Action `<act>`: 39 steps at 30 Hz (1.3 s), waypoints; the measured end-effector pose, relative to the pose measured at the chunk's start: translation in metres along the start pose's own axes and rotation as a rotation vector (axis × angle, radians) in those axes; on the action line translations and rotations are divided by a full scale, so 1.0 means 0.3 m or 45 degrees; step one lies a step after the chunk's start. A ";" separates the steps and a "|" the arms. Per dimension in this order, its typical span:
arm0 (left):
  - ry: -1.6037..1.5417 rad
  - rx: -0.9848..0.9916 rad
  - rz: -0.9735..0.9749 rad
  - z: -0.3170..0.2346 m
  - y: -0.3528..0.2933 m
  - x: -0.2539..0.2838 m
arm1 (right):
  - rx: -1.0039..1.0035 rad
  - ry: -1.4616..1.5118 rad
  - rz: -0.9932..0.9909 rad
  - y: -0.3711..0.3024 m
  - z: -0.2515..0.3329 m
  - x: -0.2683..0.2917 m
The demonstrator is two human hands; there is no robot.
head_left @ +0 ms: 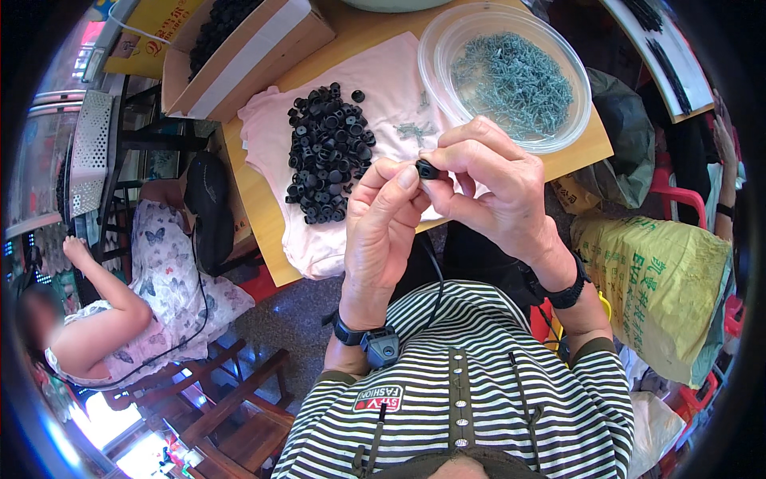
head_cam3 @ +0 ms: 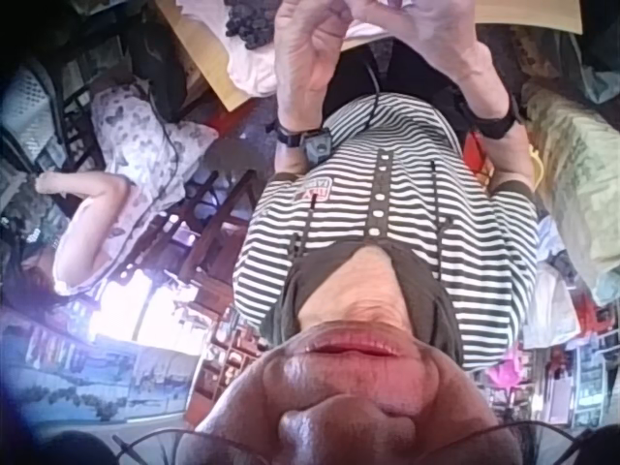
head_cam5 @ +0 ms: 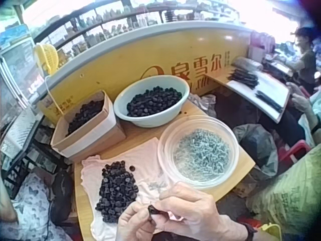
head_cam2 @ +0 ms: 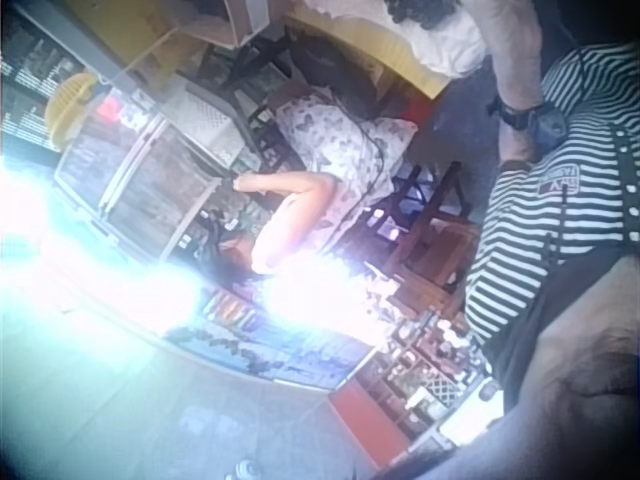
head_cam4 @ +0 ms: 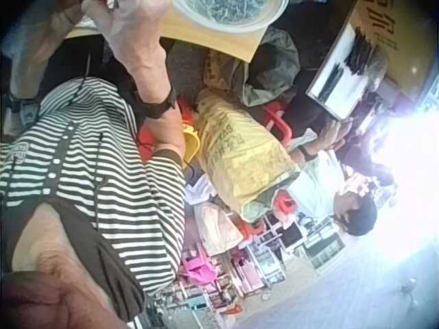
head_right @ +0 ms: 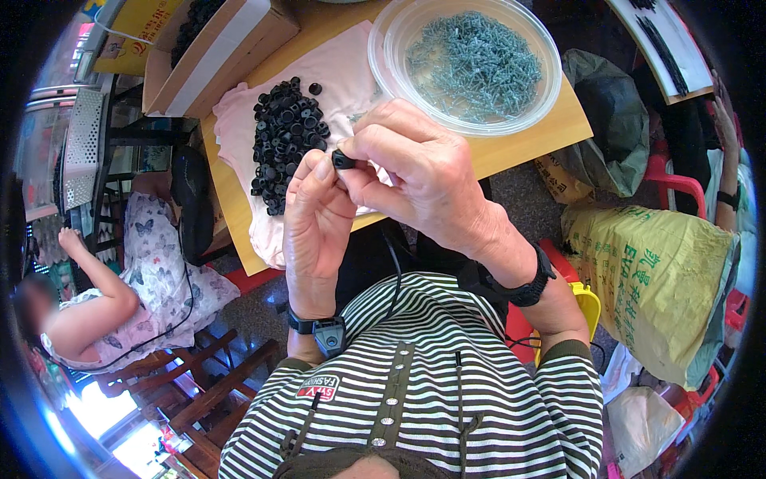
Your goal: Manually assembling small black plastic components by hand at a workstation.
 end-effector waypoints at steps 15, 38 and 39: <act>-0.013 0.069 -0.019 0.008 -0.008 0.018 | -0.291 0.241 0.108 0.001 -0.047 -0.055; 0.168 0.000 0.081 -0.024 0.022 0.036 | 0.100 -0.512 0.050 0.267 -0.092 0.051; 0.272 -0.095 0.029 -0.059 0.013 0.046 | 0.152 -0.595 0.001 0.333 -0.101 0.071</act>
Point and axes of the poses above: each hand's wrist, its own y-axis towards the middle knuckle, its own x-axis out of the back of the hand, z = x × y, the point moved 8 cm from there along y, towards the middle knuckle, and after that the axes turned 12 degrees about -y, right-handed, at the moved point
